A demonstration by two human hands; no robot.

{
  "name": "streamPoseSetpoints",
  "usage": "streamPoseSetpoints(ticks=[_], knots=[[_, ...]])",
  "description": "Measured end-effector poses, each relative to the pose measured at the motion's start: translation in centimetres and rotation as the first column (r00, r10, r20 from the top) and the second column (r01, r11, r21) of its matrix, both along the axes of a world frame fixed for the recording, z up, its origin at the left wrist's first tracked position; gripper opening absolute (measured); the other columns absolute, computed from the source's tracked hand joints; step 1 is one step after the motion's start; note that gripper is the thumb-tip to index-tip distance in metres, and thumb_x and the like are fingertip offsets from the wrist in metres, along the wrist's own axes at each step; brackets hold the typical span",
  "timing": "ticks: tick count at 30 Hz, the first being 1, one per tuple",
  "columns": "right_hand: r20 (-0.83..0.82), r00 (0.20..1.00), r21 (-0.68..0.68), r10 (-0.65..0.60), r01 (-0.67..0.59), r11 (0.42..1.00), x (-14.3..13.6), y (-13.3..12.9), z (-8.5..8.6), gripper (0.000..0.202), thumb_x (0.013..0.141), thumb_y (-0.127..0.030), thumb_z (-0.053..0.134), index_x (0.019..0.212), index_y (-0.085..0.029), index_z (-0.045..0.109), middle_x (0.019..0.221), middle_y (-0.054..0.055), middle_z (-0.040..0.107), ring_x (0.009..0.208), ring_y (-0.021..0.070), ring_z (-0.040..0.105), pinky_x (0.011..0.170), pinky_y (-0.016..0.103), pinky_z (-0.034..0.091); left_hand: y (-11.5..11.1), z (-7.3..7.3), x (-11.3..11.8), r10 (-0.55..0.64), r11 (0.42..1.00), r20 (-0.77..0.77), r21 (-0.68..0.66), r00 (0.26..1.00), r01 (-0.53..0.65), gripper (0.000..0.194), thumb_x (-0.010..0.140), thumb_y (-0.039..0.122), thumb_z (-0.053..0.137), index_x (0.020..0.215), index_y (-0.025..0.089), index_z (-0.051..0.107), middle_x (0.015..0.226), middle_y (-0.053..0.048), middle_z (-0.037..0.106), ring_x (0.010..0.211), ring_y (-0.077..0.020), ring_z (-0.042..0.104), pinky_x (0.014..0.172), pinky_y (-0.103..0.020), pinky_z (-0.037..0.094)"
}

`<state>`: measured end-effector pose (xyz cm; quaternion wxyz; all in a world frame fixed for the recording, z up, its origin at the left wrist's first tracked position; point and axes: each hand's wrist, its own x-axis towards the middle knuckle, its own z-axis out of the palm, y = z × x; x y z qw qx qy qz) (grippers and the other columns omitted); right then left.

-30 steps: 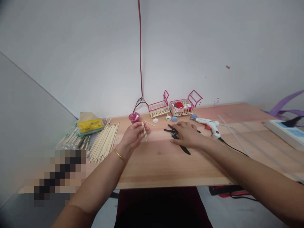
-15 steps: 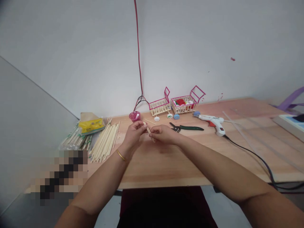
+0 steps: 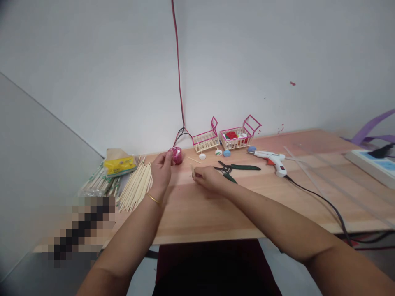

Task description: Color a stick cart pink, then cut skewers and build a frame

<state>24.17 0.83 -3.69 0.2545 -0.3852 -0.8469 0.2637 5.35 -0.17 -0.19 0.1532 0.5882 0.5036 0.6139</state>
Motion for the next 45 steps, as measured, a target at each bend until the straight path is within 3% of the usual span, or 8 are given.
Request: streamPoseSetpoints(ticks=[7, 9, 15, 27, 32, 35, 40, 45], knots=[[-0.006, 1.0, -0.055, -0.024, 0.024, 0.998, 0.0, -0.2, 0.3, 0.02, 0.08, -0.03, 0.053, 0.064, -0.018, 0.054, 0.06, -0.001, 0.056, 0.058, 0.0126, 0.046, 0.056, 0.024, 0.03, 2.2, 0.0, -4.1, 0.398, 0.887, -0.34, -0.093, 0.852, -0.451, 0.021, 0.085, 0.03, 0.049, 0.089, 0.016, 0.065, 0.09, -0.008, 0.068, 0.088, -0.0186, 0.062, 0.079, -0.027, 0.045], [-0.022, 0.999, -0.08, -0.037, 0.035, 0.996, -0.1, -0.1, 0.2, 0.021, 0.08, -0.031, 0.054, 0.063, -0.018, 0.053, 0.06, 0.0, 0.056, 0.058, 0.0126, 0.046, 0.055, 0.024, 0.029, 2.6, -0.2, -5.5, 0.364, 0.748, -0.636, -0.236, 0.681, -0.62, 0.025, 0.086, 0.03, 0.046, 0.094, 0.018, 0.066, 0.101, -0.012, 0.068, 0.097, -0.0241, 0.061, 0.081, -0.033, 0.045], [-0.083, 0.996, -0.184, -0.023, 0.007, 0.983, 0.2, 0.8, -0.8, 0.023, 0.081, -0.037, 0.053, 0.073, -0.016, 0.059, 0.067, 0.003, 0.066, 0.06, 0.0138, 0.056, 0.056, 0.024, 0.037, 2.8, -1.4, -7.7, 0.261, 0.592, -0.735, -0.389, 0.625, -0.705, 0.018, 0.071, 0.019, 0.059, 0.084, 0.009, 0.068, 0.1, -0.029, 0.066, 0.099, -0.0406, 0.061, 0.078, -0.047, 0.045], [-0.152, 0.988, -0.165, 0.009, -0.035, 0.986, 0.7, 0.8, -0.8, 0.018, 0.079, -0.033, 0.054, 0.074, -0.017, 0.06, 0.069, 0.001, 0.063, 0.065, 0.0144, 0.055, 0.061, 0.025, 0.039, 2.9, -0.4, -8.7, 0.384, 0.643, -0.58, -0.391, 0.719, -0.659, 0.018, 0.071, 0.021, 0.057, 0.078, 0.009, 0.068, 0.089, -0.025, 0.069, 0.09, -0.0353, 0.065, 0.074, -0.041, 0.047], [-0.189, 0.982, -0.171, -0.027, -0.006, 0.985, 0.4, 0.5, 0.0, 0.019, 0.081, -0.033, 0.052, 0.085, -0.017, 0.06, 0.07, 0.001, 0.062, 0.064, 0.0139, 0.056, 0.06, 0.025, 0.04, 3.1, 0.9, -7.8, 0.411, 0.814, -0.316, -0.295, 0.855, -0.5, 0.035, 0.08, 0.03, 0.051, 0.109, 0.013, 0.061, 0.086, -0.007, 0.07, 0.069, -0.0145, 0.063, 0.065, -0.026, 0.049], [-0.228, 0.973, -0.207, -0.04, -0.009, 0.978, 0.2, 0.2, 0.7, 0.024, 0.082, -0.035, 0.051, 0.093, -0.016, 0.061, 0.071, 0.002, 0.063, 0.064, 0.0142, 0.057, 0.061, 0.026, 0.043, 2.7, 0.8, -5.2, 0.082, 0.984, 0.208, -0.174, 0.975, -0.046, 0.035, 0.07, 0.034, 0.065, 0.097, 0.012, 0.064, 0.073, -0.002, 0.066, 0.053, -0.0087, 0.054, 0.054, -0.022, 0.045], [-0.234, 0.972, -0.214, 0.02, -0.072, 0.974, 0.1, -0.1, 0.8, 0.028, 0.082, -0.038, 0.052, 0.094, -0.016, 0.065, 0.07, 0.001, 0.063, 0.066, 0.0147, 0.058, 0.062, 0.026, 0.043, 1.1, 0.1, -0.3, -0.246, 0.951, 0.283, -0.116, 0.927, 0.288, 0.02, 0.07, 0.031, 0.069, 0.083, 0.015, 0.065, 0.072, 0.0, 0.064, 0.056, -0.007, 0.053, 0.056, -0.02, 0.044], [-0.203, 0.976, -0.153, 0.072, -0.105, 0.983, -0.1, -0.2, 0.3, 0.024, 0.08, -0.035, 0.052, 0.086, -0.016, 0.065, 0.068, 0.0, 0.06, 0.064, 0.0142, 0.055, 0.059, 0.024, 0.04, 0.1, -0.4, 1.5, -0.316, 0.927, 0.211, -0.137, 0.925, 0.348, 0.013, 0.075, 0.029, 0.066, 0.079, 0.017, 0.061, 0.068, 0.002, 0.06, 0.058, -0.008, 0.057, 0.061, -0.02, 0.045]])
